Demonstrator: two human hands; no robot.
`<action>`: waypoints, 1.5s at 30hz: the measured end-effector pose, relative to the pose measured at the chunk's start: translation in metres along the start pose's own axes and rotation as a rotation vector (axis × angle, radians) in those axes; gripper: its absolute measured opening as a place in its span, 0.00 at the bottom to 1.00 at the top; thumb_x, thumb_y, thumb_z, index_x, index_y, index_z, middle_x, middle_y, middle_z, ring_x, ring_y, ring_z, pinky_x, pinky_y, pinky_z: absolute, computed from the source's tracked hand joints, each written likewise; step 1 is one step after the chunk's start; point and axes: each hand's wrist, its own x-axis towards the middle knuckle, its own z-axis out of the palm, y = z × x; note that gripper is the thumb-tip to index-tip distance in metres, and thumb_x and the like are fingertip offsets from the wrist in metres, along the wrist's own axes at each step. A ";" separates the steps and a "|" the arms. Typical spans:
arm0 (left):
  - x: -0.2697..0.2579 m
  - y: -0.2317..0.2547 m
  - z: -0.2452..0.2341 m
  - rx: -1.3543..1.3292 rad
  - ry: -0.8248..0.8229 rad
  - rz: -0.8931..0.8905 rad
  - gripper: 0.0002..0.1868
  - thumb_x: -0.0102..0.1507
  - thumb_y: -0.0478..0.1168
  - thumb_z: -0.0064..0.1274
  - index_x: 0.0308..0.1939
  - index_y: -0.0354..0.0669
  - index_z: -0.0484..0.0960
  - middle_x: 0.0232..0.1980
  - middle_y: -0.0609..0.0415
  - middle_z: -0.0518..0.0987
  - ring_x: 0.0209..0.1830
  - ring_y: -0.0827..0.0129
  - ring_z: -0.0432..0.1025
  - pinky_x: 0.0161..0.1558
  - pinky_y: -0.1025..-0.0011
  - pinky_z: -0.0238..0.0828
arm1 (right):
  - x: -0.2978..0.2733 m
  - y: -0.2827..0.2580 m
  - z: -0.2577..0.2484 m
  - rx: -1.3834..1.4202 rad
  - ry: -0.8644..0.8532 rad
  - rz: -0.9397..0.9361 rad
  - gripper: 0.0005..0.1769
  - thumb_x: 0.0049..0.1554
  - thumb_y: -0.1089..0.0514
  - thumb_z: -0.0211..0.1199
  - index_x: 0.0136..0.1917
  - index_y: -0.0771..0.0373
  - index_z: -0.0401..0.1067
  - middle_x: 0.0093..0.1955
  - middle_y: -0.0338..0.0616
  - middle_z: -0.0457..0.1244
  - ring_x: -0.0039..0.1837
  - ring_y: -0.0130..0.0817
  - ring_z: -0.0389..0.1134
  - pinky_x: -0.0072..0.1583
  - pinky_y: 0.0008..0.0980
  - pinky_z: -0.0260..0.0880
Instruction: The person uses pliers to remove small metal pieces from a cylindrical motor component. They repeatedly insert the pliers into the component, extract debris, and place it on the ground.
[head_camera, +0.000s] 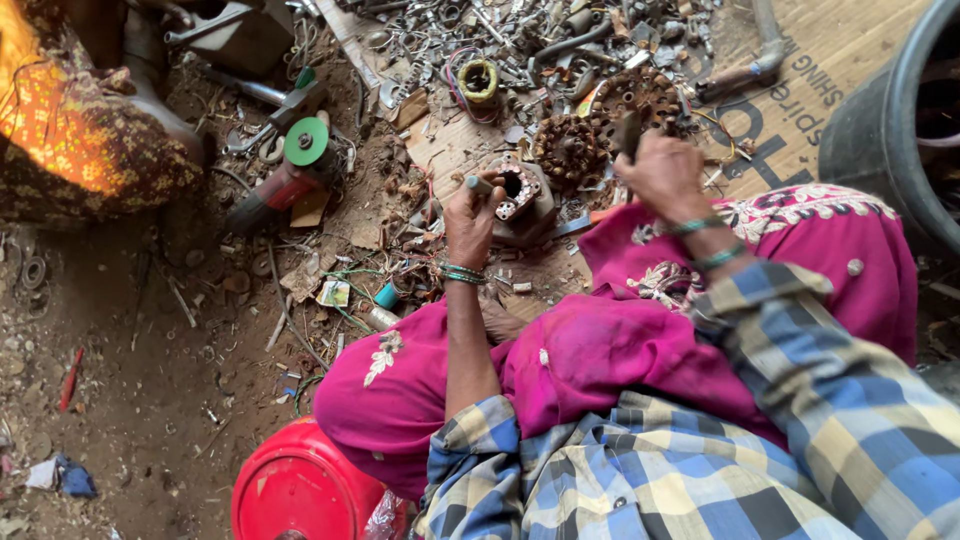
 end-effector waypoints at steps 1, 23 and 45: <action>0.000 0.002 0.001 0.057 0.006 0.007 0.12 0.66 0.36 0.59 0.54 0.42 0.83 0.49 0.53 0.87 0.48 0.70 0.82 0.52 0.70 0.83 | -0.010 -0.005 -0.018 0.109 0.126 -0.033 0.21 0.67 0.41 0.56 0.49 0.62 0.70 0.35 0.40 0.64 0.31 0.35 0.66 0.34 0.36 0.68; -0.006 0.016 0.001 0.144 0.108 -0.017 0.10 0.61 0.40 0.64 0.46 0.45 0.84 0.43 0.54 0.87 0.42 0.73 0.82 0.45 0.72 0.83 | -0.131 -0.107 -0.076 1.900 -0.719 0.309 0.18 0.57 0.63 0.48 0.62 0.65 0.60 0.49 0.47 0.65 0.41 0.30 0.64 0.45 0.32 0.69; -0.016 0.054 -0.019 0.257 0.306 0.166 0.15 0.64 0.41 0.64 0.52 0.37 0.83 0.44 0.47 0.84 0.41 0.62 0.79 0.45 0.62 0.78 | -0.115 -0.080 0.066 1.331 -0.586 0.202 0.14 0.61 0.51 0.56 0.57 0.60 0.64 0.35 0.41 0.65 0.32 0.30 0.66 0.32 0.29 0.66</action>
